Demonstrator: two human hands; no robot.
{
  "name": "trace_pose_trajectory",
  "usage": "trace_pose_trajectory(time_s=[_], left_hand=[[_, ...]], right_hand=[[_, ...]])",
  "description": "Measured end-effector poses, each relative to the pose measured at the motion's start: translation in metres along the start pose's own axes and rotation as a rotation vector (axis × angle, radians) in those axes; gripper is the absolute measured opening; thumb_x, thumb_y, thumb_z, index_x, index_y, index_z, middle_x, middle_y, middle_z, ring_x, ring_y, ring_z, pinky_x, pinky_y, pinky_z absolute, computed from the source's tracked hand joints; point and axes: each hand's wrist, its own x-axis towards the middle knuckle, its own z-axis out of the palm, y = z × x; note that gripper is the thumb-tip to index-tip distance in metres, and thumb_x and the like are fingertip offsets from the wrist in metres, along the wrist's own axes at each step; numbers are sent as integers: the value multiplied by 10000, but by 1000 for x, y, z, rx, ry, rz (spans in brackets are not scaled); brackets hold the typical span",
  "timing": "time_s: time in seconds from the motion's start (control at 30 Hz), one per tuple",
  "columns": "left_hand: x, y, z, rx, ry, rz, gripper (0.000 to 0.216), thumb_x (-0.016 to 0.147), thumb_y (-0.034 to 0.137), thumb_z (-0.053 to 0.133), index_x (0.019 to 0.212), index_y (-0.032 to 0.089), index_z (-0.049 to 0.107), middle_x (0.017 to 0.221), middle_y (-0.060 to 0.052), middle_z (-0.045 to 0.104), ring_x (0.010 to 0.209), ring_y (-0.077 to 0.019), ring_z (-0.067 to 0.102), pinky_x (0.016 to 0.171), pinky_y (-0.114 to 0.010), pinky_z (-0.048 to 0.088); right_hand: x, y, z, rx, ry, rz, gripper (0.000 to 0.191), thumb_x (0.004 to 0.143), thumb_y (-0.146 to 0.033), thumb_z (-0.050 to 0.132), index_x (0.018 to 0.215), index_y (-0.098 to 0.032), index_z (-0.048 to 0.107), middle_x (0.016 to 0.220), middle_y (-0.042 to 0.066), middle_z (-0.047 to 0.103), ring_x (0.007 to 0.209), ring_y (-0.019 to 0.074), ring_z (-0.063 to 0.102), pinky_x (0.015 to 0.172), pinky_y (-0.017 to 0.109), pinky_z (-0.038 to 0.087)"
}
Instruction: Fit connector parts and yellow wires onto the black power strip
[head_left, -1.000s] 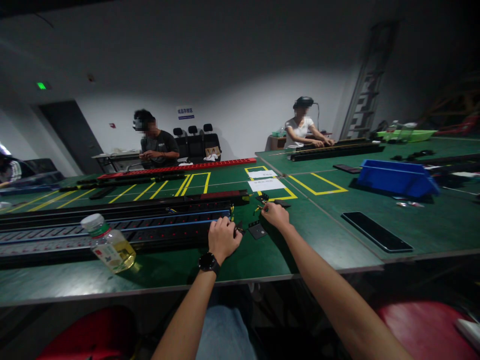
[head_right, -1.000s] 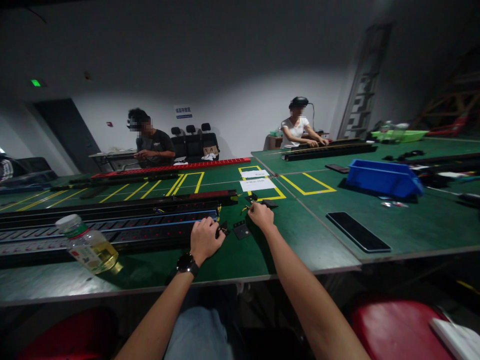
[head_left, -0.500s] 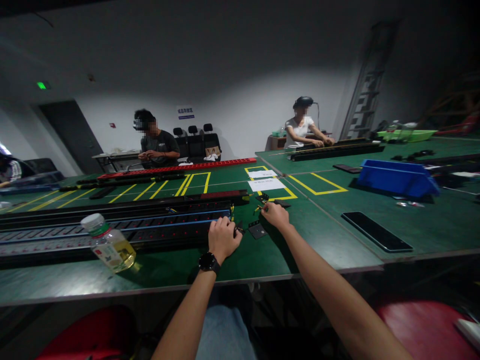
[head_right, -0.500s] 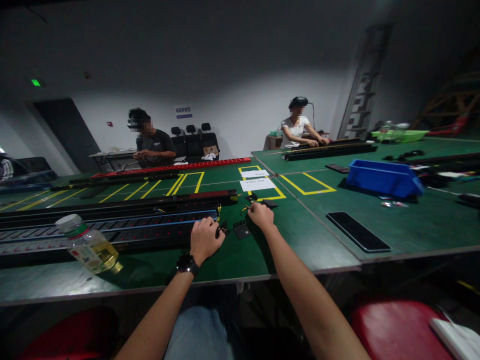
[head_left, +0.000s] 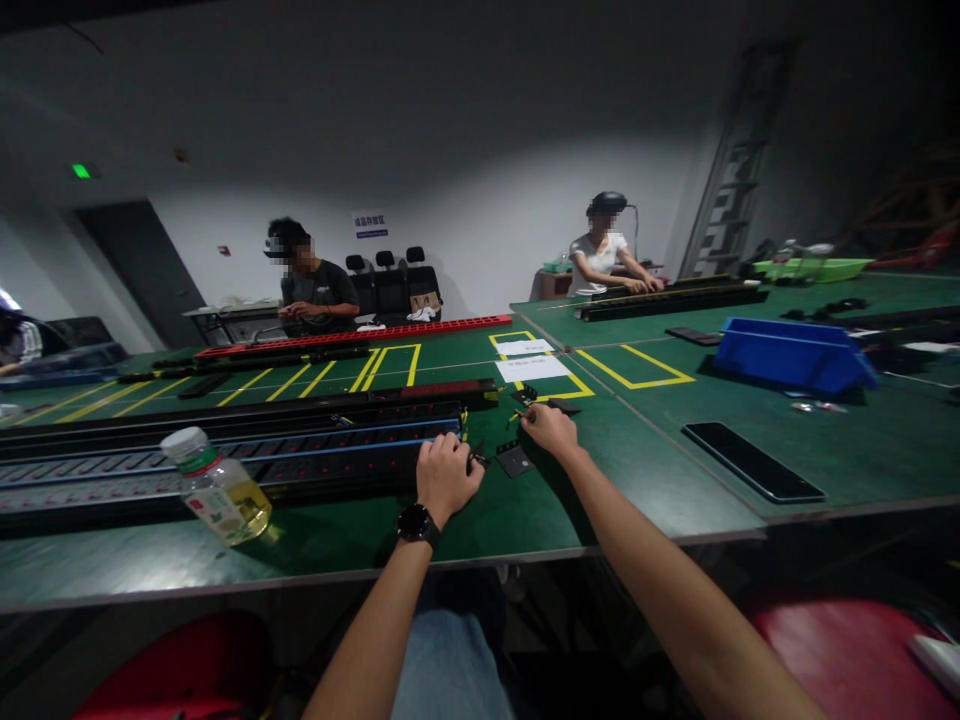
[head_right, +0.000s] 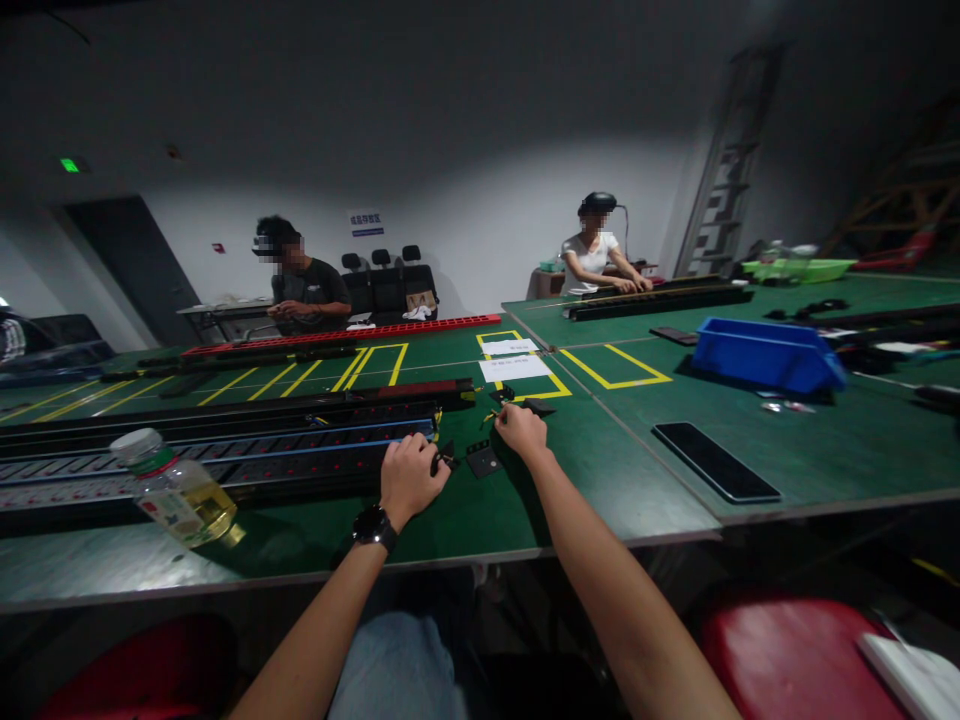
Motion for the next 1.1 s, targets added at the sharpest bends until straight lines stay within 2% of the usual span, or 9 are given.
trace_pose_trajectory(time_s=[1.1], left_hand=[[0,0,0,9,1,-2,194,947,316,607,861,194,731,981,-105,676,979,-274,594,845,-432,409]], right_hand=[[0,-1,-1,-26,-1,-5,292,1011,-400,539,1162,-277,757,1175,122,787,1082,322,753,879,374,551]])
